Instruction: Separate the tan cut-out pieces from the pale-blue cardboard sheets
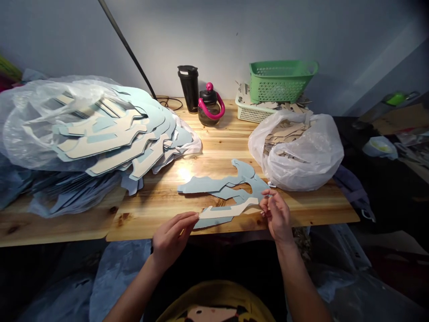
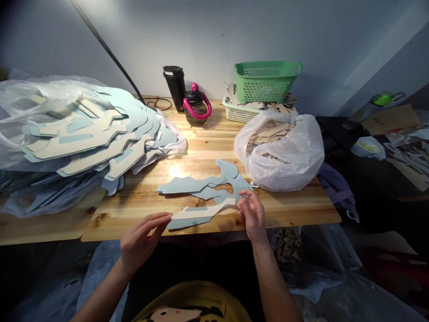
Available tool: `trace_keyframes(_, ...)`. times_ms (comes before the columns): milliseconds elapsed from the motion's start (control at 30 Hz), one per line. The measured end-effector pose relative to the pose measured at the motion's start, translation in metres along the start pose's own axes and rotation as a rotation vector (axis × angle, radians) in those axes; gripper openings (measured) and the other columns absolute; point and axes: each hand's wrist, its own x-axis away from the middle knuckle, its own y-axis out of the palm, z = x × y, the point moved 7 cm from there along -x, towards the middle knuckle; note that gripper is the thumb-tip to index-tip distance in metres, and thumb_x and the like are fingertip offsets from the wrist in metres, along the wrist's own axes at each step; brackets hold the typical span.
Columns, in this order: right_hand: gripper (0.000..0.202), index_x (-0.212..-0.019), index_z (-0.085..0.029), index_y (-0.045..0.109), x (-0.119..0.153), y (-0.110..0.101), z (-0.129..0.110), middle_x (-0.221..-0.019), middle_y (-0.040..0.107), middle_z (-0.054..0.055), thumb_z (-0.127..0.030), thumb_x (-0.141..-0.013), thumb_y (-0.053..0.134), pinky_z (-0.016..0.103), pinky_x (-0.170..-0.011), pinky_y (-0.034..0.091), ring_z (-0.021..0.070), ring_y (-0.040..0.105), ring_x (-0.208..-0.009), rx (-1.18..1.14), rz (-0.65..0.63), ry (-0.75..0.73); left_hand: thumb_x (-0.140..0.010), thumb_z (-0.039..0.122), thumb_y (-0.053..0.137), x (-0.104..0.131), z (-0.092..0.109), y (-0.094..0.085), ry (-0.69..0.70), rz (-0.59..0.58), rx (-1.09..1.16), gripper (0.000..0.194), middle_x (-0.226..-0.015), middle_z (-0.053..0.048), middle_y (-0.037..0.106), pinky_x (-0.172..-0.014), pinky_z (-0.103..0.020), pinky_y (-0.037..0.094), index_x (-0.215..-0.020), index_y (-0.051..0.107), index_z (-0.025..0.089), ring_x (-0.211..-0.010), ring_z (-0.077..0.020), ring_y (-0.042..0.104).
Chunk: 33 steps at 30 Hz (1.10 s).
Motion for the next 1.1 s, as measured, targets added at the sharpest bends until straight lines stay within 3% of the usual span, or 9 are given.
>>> trace_keyframes(100, 0.035, -0.108, -0.019, 0.067, -0.001, 0.008, -0.008, -0.071, 0.047, 0.0, -0.044, -0.084, 0.067, 0.02, -0.06, 0.039, 0.0077, 0.043, -0.063, 0.523, -0.108, -0.182, -0.08, -0.002, 0.064, 0.012, 0.004, 0.0, 0.047, 0.043, -0.043, 0.033, -0.105, -0.006, 0.07, -0.085, -0.02, 0.055, -0.107, 0.066, 0.016, -0.095, -0.0115, 0.068)
trace_keyframes(200, 0.027, -0.091, -0.017, 0.071, -0.006, 0.013, -0.01, -0.074, 0.051, 0.002, -0.043, -0.084, 0.068, 0.021, -0.062, 0.04, 0.0085, 0.045, -0.065, 0.658, -0.145, -0.224, -0.08, -0.001, 0.064, 0.019, 0.005, 0.003, 0.032, 0.057, -0.053, 0.036, -0.11, -0.007, 0.069, -0.084, -0.023, 0.057, -0.111, 0.065, 0.018, -0.097, -0.0136, 0.068)
trace_keyframes(300, 0.027, -0.077, -0.015, 0.065, -0.01, 0.019, -0.008, -0.081, 0.053, 0.004, -0.04, -0.085, 0.066, 0.02, -0.065, 0.043, 0.0105, 0.051, -0.076, 0.529, -0.196, -0.178, -0.08, 0.0, 0.064, 0.022, 0.003, 0.006, 0.009, 0.057, -0.036, 0.036, -0.111, -0.007, 0.069, -0.084, -0.024, 0.057, -0.11, 0.066, 0.019, -0.099, -0.015, 0.068)
trace_keyframes(400, 0.025, -0.082, -0.014, 0.062, -0.01, 0.028, -0.009, -0.102, 0.057, 0.008, -0.039, -0.086, 0.065, 0.02, -0.068, 0.05, 0.0141, 0.055, -0.093, 0.308, -0.229, -0.129, -0.081, 0.003, 0.065, 0.023, -0.001, 0.006, -0.008, 0.059, -0.007, 0.03, -0.108, -0.006, 0.069, -0.083, -0.026, 0.058, -0.106, 0.066, 0.02, -0.098, -0.016, 0.068)
trace_keyframes(467, 0.024, -0.087, -0.015, 0.062, -0.008, 0.037, -0.005, -0.109, 0.059, 0.009, -0.039, -0.087, 0.064, 0.02, -0.065, 0.052, 0.013, 0.058, -0.088, 0.191, -0.275, -0.06, -0.081, 0.003, 0.065, 0.024, -0.003, 0.007, -0.021, 0.045, 0.006, 0.028, -0.106, -0.007, 0.07, -0.083, -0.028, 0.058, -0.104, 0.067, 0.019, -0.097, -0.0163, 0.068)
trace_keyframes(567, 0.025, -0.089, -0.014, 0.061, -0.008, 0.045, 0.006, -0.097, 0.065, 0.007, -0.039, -0.085, 0.067, 0.02, -0.061, 0.054, 0.0087, 0.06, -0.067, 0.099, -0.293, 0.045, -0.08, 0.002, 0.064, 0.026, -0.006, 0.007, -0.039, 0.02, 0.023, 0.028, -0.106, -0.007, 0.069, -0.084, -0.03, 0.057, -0.102, 0.066, 0.018, -0.098, -0.0174, 0.066)
trace_keyframes(767, 0.042, -0.076, -0.015, 0.044, -0.014, 0.036, 0.027, -0.065, 0.061, -0.001, -0.041, -0.073, 0.078, 0.019, -0.048, 0.052, 0.0098, 0.059, -0.05, -0.011, -0.105, 0.146, -0.077, 0.01, 0.074, 0.037, -0.021, 0.007, -0.159, -0.025, -0.104, 0.053, -0.106, -0.007, 0.068, -0.093, -0.033, 0.053, -0.126, 0.055, 0.019, -0.103, -0.018, 0.063)
trace_keyframes(900, 0.042, -0.076, -0.016, 0.045, -0.013, 0.036, 0.029, -0.066, 0.062, -0.001, -0.041, -0.073, 0.078, 0.02, -0.049, 0.053, 0.0102, 0.059, -0.051, 0.006, -0.114, 0.148, -0.08, 0.015, 0.073, 0.04, -0.026, 0.007, -0.219, -0.064, -0.093, 0.061, -0.102, -0.004, 0.07, -0.099, -0.035, 0.05, -0.134, 0.047, 0.021, -0.105, -0.0178, 0.062)
trace_keyframes(1100, 0.036, -0.077, -0.016, 0.047, -0.009, 0.039, 0.028, -0.077, 0.066, 0.002, -0.038, -0.077, 0.075, 0.02, -0.054, 0.054, 0.0107, 0.062, -0.057, 0.081, -0.182, 0.116, -0.083, 0.02, 0.07, 0.033, -0.026, 0.006, -0.289, -0.118, -0.041, 0.058, -0.102, -0.004, 0.068, -0.092, -0.031, 0.053, -0.135, 0.045, 0.021, -0.097, -0.0157, 0.065)
